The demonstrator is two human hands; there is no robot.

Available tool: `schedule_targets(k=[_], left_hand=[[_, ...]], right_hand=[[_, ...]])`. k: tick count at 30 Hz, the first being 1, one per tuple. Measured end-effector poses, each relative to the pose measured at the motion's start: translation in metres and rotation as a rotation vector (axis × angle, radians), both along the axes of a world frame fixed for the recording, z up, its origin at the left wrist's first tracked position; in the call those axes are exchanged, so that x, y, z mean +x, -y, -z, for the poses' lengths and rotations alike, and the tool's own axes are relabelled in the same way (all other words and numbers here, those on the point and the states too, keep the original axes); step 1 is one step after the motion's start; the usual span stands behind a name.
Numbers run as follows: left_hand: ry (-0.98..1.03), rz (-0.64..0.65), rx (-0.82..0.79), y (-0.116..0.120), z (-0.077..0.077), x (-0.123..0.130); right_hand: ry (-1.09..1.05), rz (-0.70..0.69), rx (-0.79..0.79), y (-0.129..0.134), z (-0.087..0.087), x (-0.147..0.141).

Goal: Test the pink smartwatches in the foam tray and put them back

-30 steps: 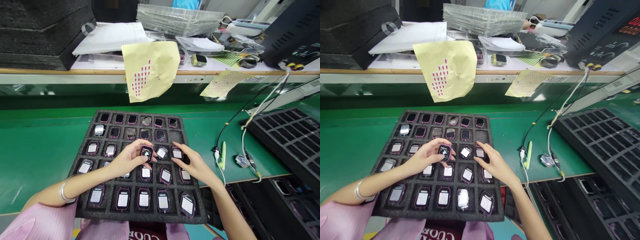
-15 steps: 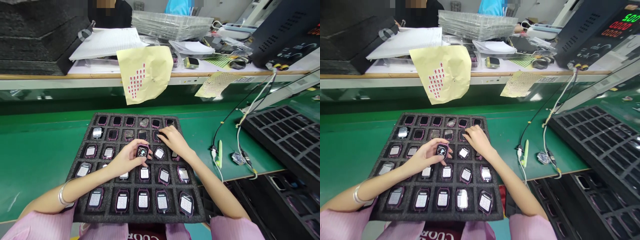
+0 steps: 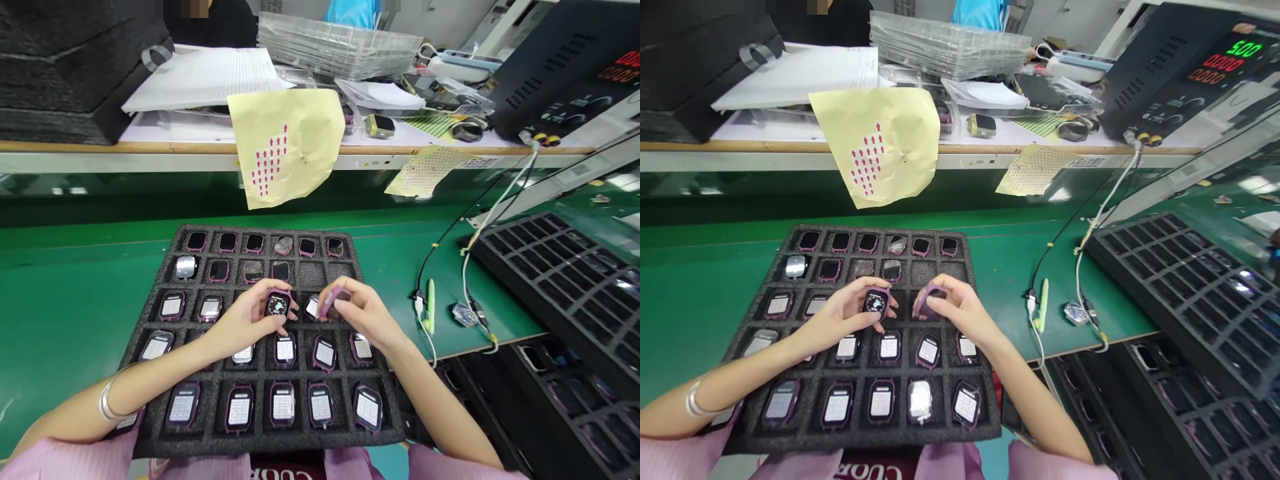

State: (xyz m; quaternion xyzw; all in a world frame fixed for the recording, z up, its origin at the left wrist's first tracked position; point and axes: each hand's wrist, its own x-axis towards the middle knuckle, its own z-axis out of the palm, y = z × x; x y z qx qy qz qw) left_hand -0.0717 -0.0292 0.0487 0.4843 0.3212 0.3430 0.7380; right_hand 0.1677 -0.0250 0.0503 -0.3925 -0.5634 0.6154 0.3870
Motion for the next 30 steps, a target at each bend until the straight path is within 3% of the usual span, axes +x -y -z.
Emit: schedule_targets(k=[3, 7, 11, 14, 19, 25, 30], left_hand=[[0.009, 0.016, 0.003, 0.001, 0.002, 0.000], [0.007, 0.034, 0.012, 0.003, 0.001, 0.001], [-0.017, 0.031, 0.021, 0.004, 0.000, 0.001], [-0.049, 0.018, 0.027, 0.004, -0.001, 0.002], [-0.182, -0.004, 0.076, 0.003, 0.000, 0.001], [-0.355, -0.077, 0.278, 0.000, 0.001, -0.002], [-0.358, -0.086, 0.293, 0.000, 0.003, -0.004]], right_hand=[[-0.187, 0.044, -0.156, 0.020, 0.007, 0.012], [-0.124, 0.319, -0.209, 0.027, 0.021, 0.034], [-0.068, 0.426, -0.211, 0.028, 0.015, 0.043], [-0.117, 0.378, -0.231, 0.029, 0.003, 0.037], [-0.249, 0.163, -0.243, 0.017, -0.010, 0.018], [-0.356, -0.051, -0.215, -0.002, -0.011, -0.010], [-0.408, -0.084, -0.275, -0.005, -0.007, -0.023]])
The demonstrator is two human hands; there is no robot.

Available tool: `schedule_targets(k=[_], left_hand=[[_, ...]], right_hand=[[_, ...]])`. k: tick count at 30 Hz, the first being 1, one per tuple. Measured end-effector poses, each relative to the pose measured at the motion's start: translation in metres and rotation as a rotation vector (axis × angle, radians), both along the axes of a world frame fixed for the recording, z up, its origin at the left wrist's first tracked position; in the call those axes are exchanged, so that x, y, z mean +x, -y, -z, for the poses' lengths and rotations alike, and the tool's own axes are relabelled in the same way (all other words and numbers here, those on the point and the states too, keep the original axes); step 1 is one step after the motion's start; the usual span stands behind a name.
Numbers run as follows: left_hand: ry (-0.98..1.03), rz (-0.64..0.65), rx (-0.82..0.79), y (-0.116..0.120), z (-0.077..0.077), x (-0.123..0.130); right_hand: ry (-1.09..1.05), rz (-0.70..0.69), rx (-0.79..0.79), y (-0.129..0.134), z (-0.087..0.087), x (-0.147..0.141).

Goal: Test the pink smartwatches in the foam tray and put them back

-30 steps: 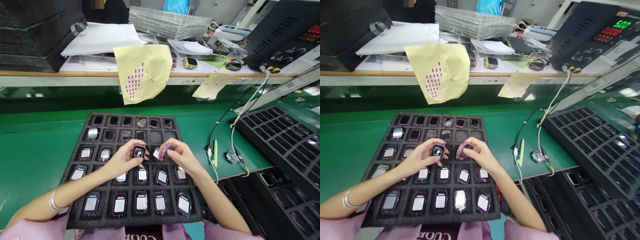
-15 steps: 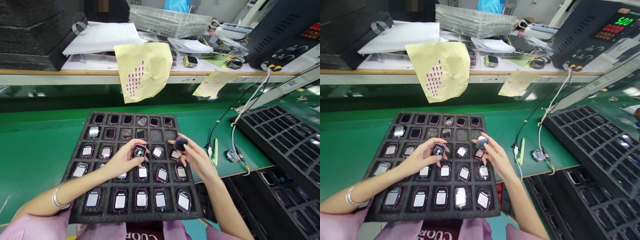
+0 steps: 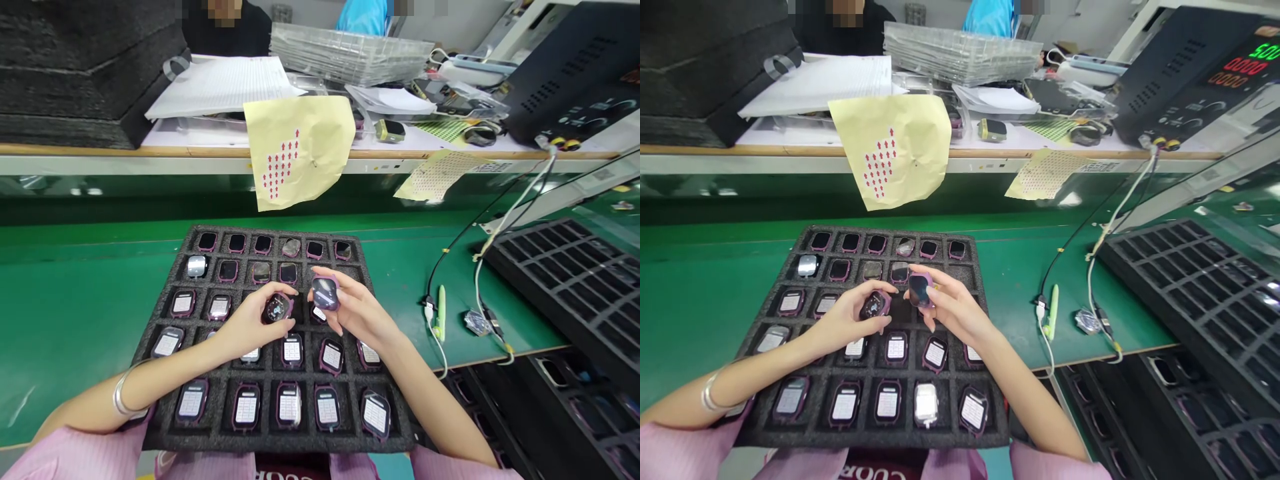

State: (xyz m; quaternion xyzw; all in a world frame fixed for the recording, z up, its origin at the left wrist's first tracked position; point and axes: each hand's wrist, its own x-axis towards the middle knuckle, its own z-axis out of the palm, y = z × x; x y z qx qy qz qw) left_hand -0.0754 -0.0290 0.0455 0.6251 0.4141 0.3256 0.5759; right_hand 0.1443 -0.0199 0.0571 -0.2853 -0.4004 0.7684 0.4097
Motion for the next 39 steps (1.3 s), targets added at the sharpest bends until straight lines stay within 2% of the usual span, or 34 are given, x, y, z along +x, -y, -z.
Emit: schedule_targets(k=[7, 13, 21, 28, 32, 37, 39], left_hand=[[0.001, -0.001, -0.020, 0.001, -0.002, 0.000], [-0.009, 0.008, -0.010, 0.003, -0.004, -0.002], [-0.028, 0.026, 0.043, 0.002, -0.006, 0.000], [-0.097, 0.068, 0.119, 0.004, -0.013, -0.003], [-0.096, 0.028, 0.131, 0.002, -0.014, -0.004], [-0.040, 0.020, 0.023, 0.000, -0.012, -0.004], [-0.037, 0.002, 0.031, -0.001, -0.012, -0.005]], right_hand=[[0.018, -0.010, -0.058, 0.004, 0.005, 0.000], [0.067, -0.027, -0.007, 0.005, 0.000, -0.003], [-0.042, -0.041, -0.071, 0.009, 0.000, -0.006], [0.031, 0.038, -0.060, 0.008, 0.004, -0.003], [0.050, 0.041, -0.027, 0.008, 0.001, -0.002], [0.109, 0.093, -0.012, 0.011, -0.002, -0.002], [0.124, 0.097, -0.003, 0.012, -0.003, -0.002]])
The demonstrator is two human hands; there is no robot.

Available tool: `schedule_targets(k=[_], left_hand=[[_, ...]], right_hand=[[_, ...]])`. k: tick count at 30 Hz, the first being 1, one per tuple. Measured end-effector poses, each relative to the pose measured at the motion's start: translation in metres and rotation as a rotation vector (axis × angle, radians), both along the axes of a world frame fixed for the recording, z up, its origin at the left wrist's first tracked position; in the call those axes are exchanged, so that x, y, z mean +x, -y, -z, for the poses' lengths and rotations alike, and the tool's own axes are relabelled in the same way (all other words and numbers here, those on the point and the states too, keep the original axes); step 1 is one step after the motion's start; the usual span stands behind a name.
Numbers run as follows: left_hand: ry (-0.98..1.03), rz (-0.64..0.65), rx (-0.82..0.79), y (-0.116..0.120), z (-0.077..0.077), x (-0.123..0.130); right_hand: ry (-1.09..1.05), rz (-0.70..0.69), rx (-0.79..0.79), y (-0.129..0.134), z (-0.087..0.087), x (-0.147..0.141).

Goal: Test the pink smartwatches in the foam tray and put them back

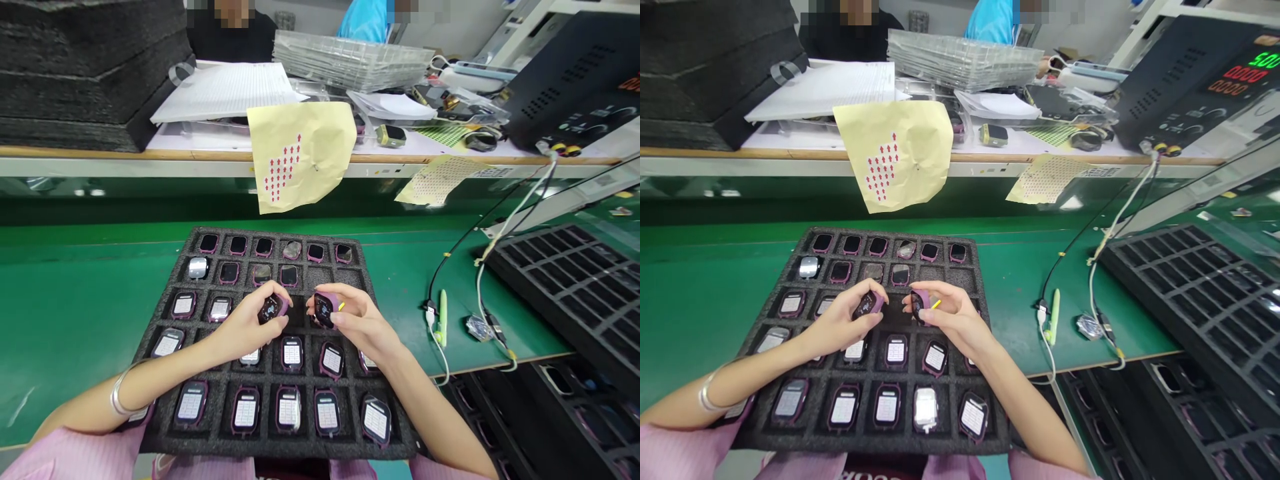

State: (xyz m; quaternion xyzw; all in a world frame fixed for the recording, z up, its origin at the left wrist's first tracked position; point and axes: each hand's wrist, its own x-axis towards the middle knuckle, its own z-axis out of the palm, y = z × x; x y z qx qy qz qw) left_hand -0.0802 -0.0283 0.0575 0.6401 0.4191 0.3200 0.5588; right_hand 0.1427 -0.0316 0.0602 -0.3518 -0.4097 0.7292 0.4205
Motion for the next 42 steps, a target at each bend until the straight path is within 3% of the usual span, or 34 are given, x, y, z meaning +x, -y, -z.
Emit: schedule_targets(k=[10, 17, 23, 33, 42], left_hand=[[-0.036, 0.032, 0.125, 0.0016, -0.0044, -0.0035], [0.006, 0.008, 0.053, 0.0013, -0.0019, -0.0006], [-0.046, 0.062, 0.119, -0.0002, -0.0020, -0.0019], [-0.025, 0.039, 0.109, -0.0003, -0.0018, -0.0053], [-0.013, 0.067, 0.147, 0.0038, -0.0041, -0.0016]], right_hand=[[0.032, -0.063, 0.075, 0.0029, -0.0040, -0.0001], [0.023, -0.082, 0.047, 0.0004, -0.0018, -0.0003], [0.046, -0.051, 0.037, 0.0011, -0.0011, 0.0001], [0.027, -0.069, 0.053, 0.0023, -0.0027, 0.0016], [-0.033, -0.140, 0.036, 0.0088, -0.0068, 0.0007]])
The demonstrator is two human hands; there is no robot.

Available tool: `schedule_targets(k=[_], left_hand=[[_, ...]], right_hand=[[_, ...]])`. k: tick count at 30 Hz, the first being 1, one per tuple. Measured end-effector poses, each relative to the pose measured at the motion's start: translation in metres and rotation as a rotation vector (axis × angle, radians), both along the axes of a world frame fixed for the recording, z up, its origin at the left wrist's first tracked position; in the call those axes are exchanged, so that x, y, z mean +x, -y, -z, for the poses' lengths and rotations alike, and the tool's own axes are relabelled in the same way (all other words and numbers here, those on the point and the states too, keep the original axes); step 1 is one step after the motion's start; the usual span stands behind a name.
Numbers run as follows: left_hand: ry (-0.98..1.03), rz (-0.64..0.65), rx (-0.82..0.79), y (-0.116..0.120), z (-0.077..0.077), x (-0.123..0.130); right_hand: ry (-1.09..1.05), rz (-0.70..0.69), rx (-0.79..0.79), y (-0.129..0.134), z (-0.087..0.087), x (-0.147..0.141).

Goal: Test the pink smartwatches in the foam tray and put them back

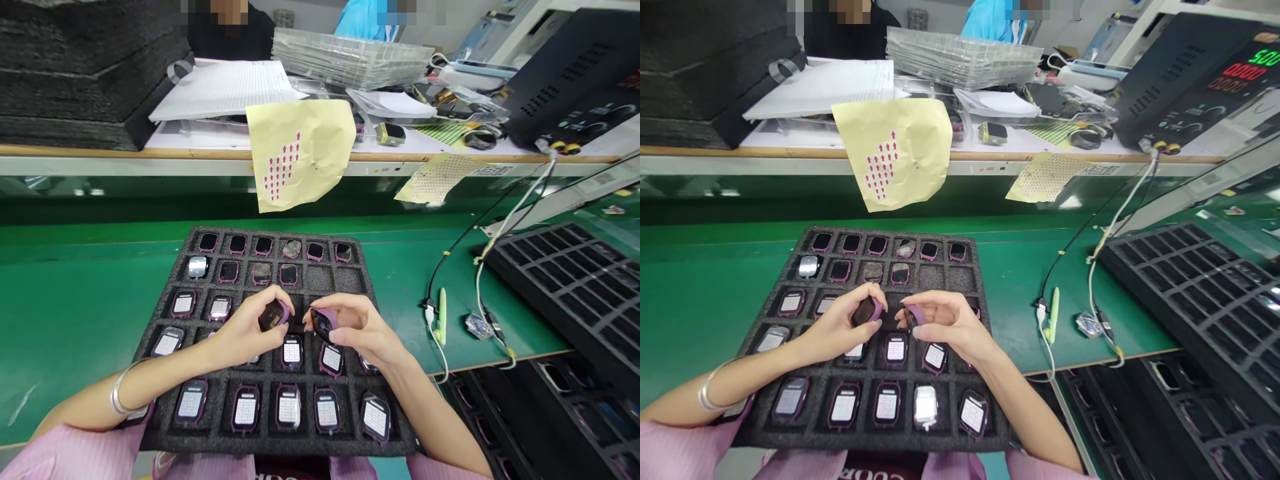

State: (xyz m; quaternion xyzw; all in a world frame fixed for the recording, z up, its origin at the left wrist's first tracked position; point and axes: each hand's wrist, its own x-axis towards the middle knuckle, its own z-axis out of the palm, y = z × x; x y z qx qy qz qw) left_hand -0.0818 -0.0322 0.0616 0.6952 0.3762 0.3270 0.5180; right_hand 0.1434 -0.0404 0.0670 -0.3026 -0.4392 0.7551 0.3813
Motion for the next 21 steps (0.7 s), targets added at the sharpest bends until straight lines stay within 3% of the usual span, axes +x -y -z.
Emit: schedule_targets(k=[6, 11, 14, 21], left_hand=[[0.135, 0.033, -0.440, -0.004, 0.009, 0.002], [0.435, -0.068, -0.765, -0.009, 0.006, 0.004], [0.509, -0.065, -0.816, -0.011, 0.002, 0.005], [0.463, -0.024, -0.725, -0.009, -0.001, 0.003]], right_hand=[[0.037, 0.015, -0.090, -0.003, 0.004, -0.003], [-0.016, 0.074, -0.176, -0.001, 0.013, -0.003], [0.003, 0.106, -0.133, 0.001, 0.017, -0.001], [0.199, 0.126, 0.111, 0.003, 0.015, 0.002]])
